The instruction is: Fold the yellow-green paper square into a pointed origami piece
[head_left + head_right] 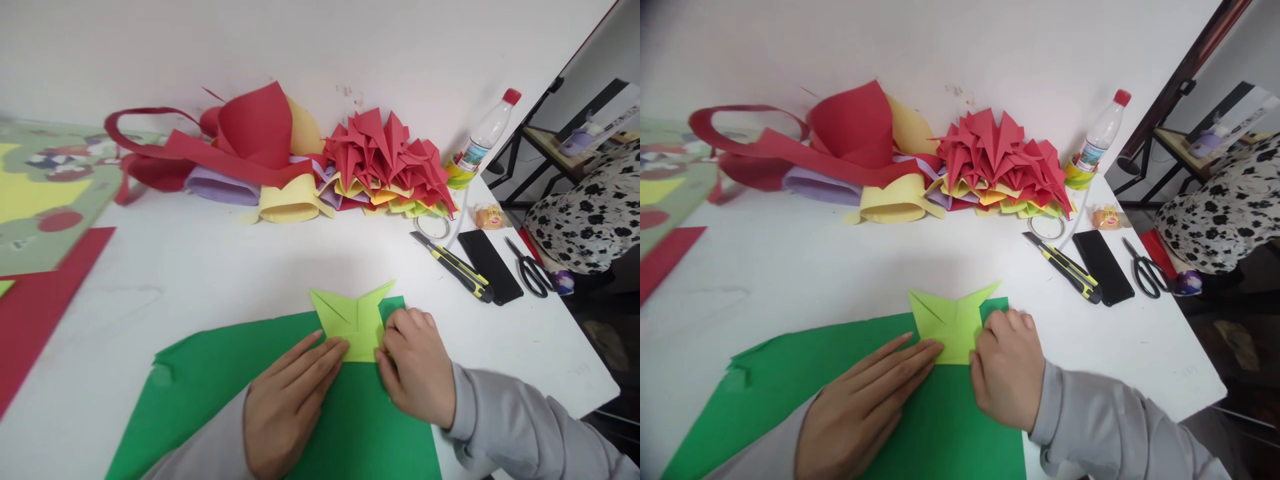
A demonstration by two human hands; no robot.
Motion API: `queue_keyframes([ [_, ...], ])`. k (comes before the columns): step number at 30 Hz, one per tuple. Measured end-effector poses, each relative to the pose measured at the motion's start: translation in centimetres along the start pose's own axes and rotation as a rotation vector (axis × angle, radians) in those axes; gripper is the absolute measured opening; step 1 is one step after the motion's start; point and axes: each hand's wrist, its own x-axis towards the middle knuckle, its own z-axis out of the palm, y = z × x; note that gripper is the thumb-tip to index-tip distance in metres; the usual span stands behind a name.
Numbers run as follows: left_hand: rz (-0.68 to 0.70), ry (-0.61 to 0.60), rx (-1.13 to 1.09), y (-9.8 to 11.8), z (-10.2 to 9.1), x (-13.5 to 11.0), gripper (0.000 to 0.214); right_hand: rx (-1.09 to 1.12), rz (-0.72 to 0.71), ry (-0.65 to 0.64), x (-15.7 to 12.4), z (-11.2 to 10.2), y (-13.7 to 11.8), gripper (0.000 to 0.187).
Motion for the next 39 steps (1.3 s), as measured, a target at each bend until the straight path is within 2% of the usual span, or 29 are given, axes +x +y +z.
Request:
queue_keyframes([
  [7,0.058,0.064,-0.119,-1.3,-0.2,0.3,0.065,-0.001,0.0,0.009,0.1,0.0,0.0,0.013],
  [12,0.064,0.126,-0.211,-2.3,-0.3,0.3,0.052,0.006,-0.001,0.02,0.1,0.1,0.1,0.014],
  [16,0.063,0.148,-0.138,-1.5,0.0,0.5,0.047,-0.008,0.002,0.013,0.1,0.1,0.2,0.013],
  [24,-0.068,-0.091,0.068,1.0,0.6,1.1,0.045,-0.03,0.013,0.002,0.1,0.0,0.0,0.012],
  [28,-0.075,-0.101,0.089,1.5,0.7,1.2,0.047,0.008,0.047,-0.029,0.3,-0.4,0.1,0.013],
  [35,-0.086,-0.087,0.087,1.8,0.6,1.5,0.042,0.216,0.147,-0.167,1.0,-2.5,1.4,0.015],
  [39,-0.092,-0.064,0.077,1.8,0.8,1.5,0.041,0.196,0.142,-0.17,0.9,-2.5,1.9,0.014],
])
